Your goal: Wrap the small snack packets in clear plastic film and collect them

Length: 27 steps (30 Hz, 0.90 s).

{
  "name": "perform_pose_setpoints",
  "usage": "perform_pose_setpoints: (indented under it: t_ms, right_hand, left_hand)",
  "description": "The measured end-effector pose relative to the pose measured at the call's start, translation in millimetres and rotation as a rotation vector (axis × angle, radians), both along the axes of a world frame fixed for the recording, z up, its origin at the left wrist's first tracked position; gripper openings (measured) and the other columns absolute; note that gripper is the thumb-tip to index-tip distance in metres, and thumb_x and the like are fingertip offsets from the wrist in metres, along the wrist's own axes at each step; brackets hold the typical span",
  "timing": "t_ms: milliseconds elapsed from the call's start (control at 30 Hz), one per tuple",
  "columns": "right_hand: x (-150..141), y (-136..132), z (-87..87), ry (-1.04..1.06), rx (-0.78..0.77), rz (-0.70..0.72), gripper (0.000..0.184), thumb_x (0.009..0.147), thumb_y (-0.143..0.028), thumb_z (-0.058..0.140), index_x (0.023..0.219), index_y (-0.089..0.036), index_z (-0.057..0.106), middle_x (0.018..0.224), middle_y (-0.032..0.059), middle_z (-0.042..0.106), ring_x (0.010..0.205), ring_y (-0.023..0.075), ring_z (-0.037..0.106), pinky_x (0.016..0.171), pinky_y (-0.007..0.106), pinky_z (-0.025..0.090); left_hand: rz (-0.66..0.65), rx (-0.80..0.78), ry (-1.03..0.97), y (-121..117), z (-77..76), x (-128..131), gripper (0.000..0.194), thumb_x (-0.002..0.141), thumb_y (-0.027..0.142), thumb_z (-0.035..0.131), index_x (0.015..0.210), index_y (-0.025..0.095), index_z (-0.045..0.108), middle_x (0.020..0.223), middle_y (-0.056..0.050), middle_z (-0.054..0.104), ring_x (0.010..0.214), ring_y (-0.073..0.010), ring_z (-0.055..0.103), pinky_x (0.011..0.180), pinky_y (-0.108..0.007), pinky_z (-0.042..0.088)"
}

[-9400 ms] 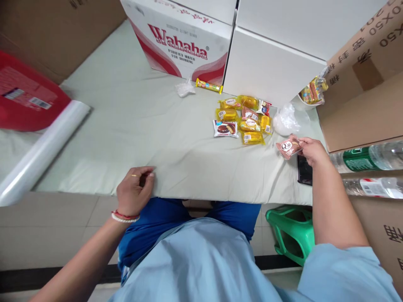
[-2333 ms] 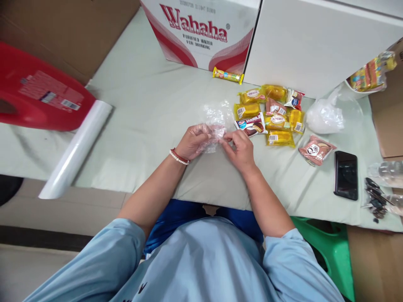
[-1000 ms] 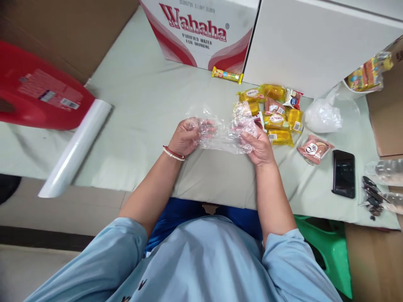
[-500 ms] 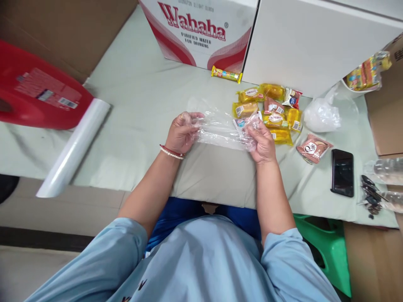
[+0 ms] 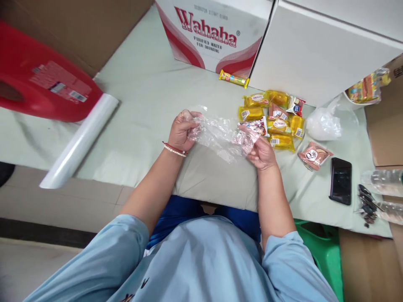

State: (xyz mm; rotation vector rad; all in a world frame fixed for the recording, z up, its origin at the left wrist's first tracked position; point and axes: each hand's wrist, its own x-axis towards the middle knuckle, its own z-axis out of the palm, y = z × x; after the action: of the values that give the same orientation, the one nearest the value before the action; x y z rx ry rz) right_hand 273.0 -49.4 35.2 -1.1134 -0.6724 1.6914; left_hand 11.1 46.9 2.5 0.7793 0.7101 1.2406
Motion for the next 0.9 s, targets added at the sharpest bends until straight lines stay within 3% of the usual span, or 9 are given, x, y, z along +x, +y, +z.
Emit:
perform_pose_setpoints:
  t_ms: [100,200,433,533,600,667,733,800,900]
  right_hand:
    - [6.0,-5.6,2.8,-0.042,0.017,0.039,0.062,0.058,-0.041,0.098,0.112,-0.021,0.075,0.065,-0.0051,0.058,0.044,0.0021,0.024,0.033,0.011,0.019]
    - [15.5,-11.3,6.3,-0.103,0.023,0.003,0.051,0.058,-0.036,0.1,0.099,-0.018,0.074,0.061,-0.0078,0.048,0.045,0.0014,0.023,0.034,0.011,0.022]
    - [44.0,-33.0,19.0,-0.219,0.044,-0.324,0.044,0.058,-0.031,0.1,0.088,-0.022,0.069,0.071,-0.005,0.055,0.049,0.0023,0.032,0.034,0.009,0.022]
    - [57.5,-43.5,20.7,-0.32,0.014,-0.412,0.045,0.054,-0.033,0.1,0.086,-0.022,0.07,0.071,-0.0049,0.056,0.049,0.0022,0.034,0.035,0.009,0.025]
    - [66.8,-48.6,18.9,-0.409,0.0,-0.441,0.045,0.053,-0.034,0.1,0.084,-0.021,0.07,0.07,-0.0043,0.057,0.049,0.0026,0.036,0.036,0.01,0.026]
    - [77.1,-51.0,15.5,-0.49,-0.001,-0.454,0.043,0.053,-0.036,0.099,0.082,-0.021,0.07,0.069,-0.0038,0.057,0.049,0.0032,0.037,0.036,0.012,0.026]
    - [89.0,-49.9,11.9,-0.558,0.015,-0.441,0.041,0.055,-0.037,0.098,0.082,-0.021,0.071,0.068,-0.0033,0.056,0.049,0.004,0.037,0.037,0.015,0.025]
    - [100.8,-44.9,10.6,-0.651,0.052,-0.411,0.037,0.062,-0.039,0.095,0.084,-0.021,0.071,0.069,-0.0018,0.056,0.05,0.0057,0.038,0.039,0.019,0.026]
    - [108.0,-31.6,19.0,-0.982,0.229,-0.396,0.027,0.076,-0.038,0.087,0.09,-0.022,0.071,0.081,0.0048,0.063,0.055,0.0094,0.044,0.047,0.027,0.034]
  left_hand:
    - [0.009,-0.005,-0.002,1.7,-1.2,-2.8,0.042,0.057,0.015,0.081,0.069,0.021,0.041,0.095,0.002,0.068,0.053,-0.0043,0.045,0.044,-0.024,0.034]
    - [0.005,-0.009,-0.005,4.3,-4.9,-4.9,0.041,0.059,0.016,0.082,0.069,0.021,0.042,0.095,0.002,0.067,0.053,-0.0045,0.047,0.048,-0.025,0.039]
    - [0.003,-0.019,-0.049,2.9,-1.4,-3.3,0.046,0.052,0.015,0.087,0.069,0.021,0.044,0.092,0.003,0.071,0.059,-0.0065,0.058,0.048,-0.021,0.041]
    - [-0.052,-0.025,-0.039,-0.4,4.8,-1.2,0.047,0.059,0.038,0.093,0.073,0.023,0.051,0.092,0.0,0.075,0.06,-0.009,0.06,0.047,-0.021,0.042]
    - [-0.111,-0.039,-0.012,-1.0,6.4,0.6,0.05,0.071,0.064,0.085,0.076,0.024,0.056,0.088,-0.003,0.076,0.06,-0.0119,0.062,0.048,-0.025,0.044]
    - [-0.15,-0.073,0.054,-0.2,4.9,2.7,0.058,0.079,0.079,0.071,0.077,0.023,0.06,0.08,-0.005,0.075,0.058,-0.0141,0.062,0.049,-0.028,0.044]
    - [-0.165,-0.093,0.152,0.7,1.3,5.1,0.056,0.08,0.076,0.074,0.074,0.022,0.062,0.072,-0.005,0.073,0.052,-0.0128,0.057,0.047,-0.028,0.04]
    - [-0.175,-0.066,0.242,0.6,-2.4,7.4,0.045,0.076,0.061,0.083,0.071,0.02,0.064,0.069,-0.004,0.073,0.048,-0.0099,0.051,0.045,-0.026,0.035]
    - [-0.202,0.001,0.312,-1.7,-4.2,9.3,0.03,0.071,0.041,0.087,0.073,0.018,0.067,0.072,-0.004,0.074,0.049,-0.0079,0.048,0.047,-0.024,0.035]
